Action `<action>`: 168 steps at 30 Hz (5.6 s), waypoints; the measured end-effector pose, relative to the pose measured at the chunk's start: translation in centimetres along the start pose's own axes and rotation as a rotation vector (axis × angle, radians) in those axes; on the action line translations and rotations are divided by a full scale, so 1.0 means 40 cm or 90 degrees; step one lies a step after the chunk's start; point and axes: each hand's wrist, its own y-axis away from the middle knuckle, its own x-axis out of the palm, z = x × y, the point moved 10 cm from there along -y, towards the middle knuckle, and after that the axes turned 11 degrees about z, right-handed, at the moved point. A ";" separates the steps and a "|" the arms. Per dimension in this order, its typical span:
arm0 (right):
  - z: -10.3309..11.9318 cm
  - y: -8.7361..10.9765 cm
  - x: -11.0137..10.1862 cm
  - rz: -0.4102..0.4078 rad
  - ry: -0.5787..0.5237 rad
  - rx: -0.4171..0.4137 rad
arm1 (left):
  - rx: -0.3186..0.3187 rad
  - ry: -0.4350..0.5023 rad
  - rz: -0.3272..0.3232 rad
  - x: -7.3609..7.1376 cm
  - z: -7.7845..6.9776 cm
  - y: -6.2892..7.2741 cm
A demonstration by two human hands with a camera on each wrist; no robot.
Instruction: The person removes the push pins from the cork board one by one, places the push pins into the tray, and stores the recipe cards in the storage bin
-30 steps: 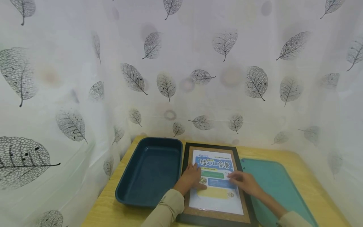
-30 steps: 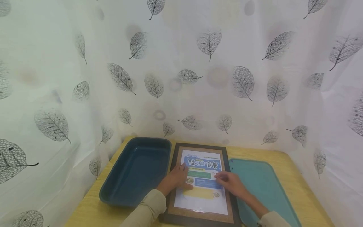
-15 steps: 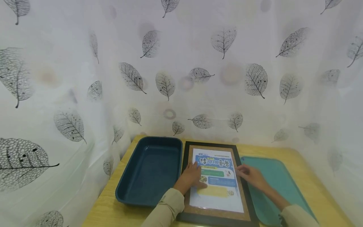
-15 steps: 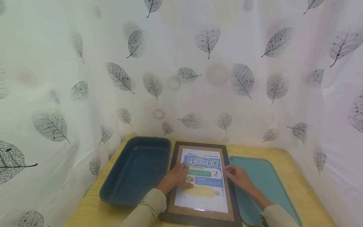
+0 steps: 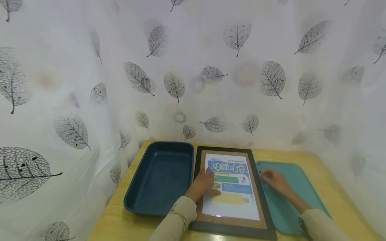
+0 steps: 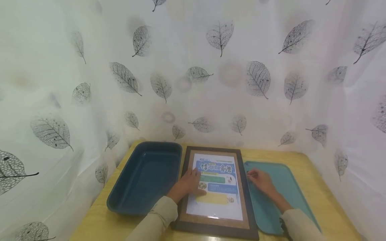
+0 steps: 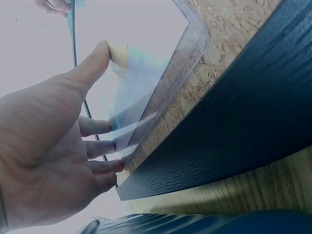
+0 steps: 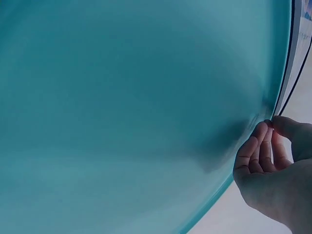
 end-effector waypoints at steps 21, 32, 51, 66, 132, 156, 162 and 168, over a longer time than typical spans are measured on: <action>-0.039 -0.013 0.011 0.022 0.040 0.024 | -0.001 -0.017 -0.006 -0.002 0.000 -0.002; -0.025 -0.006 0.008 0.021 0.037 0.016 | 0.002 -0.016 -0.005 -0.003 0.000 -0.002; 0.094 -0.025 0.078 0.068 0.154 -0.062 | -0.002 -0.023 -0.010 0.000 -0.001 -0.001; 0.125 -0.002 0.187 0.222 0.200 -0.081 | 0.011 0.026 -0.017 -0.006 -0.004 0.012; 0.111 0.002 0.199 0.198 0.157 -0.047 | -0.071 0.650 -0.380 0.006 0.102 0.065; 0.121 -0.001 0.207 0.174 0.110 -0.087 | 0.046 0.698 -0.526 -0.117 0.193 0.199; 0.124 0.005 0.201 0.165 0.115 -0.110 | 0.003 0.742 -0.530 -0.139 0.321 0.258; 0.122 0.009 0.201 0.163 0.123 -0.132 | -0.018 0.816 -0.510 -0.140 0.474 0.305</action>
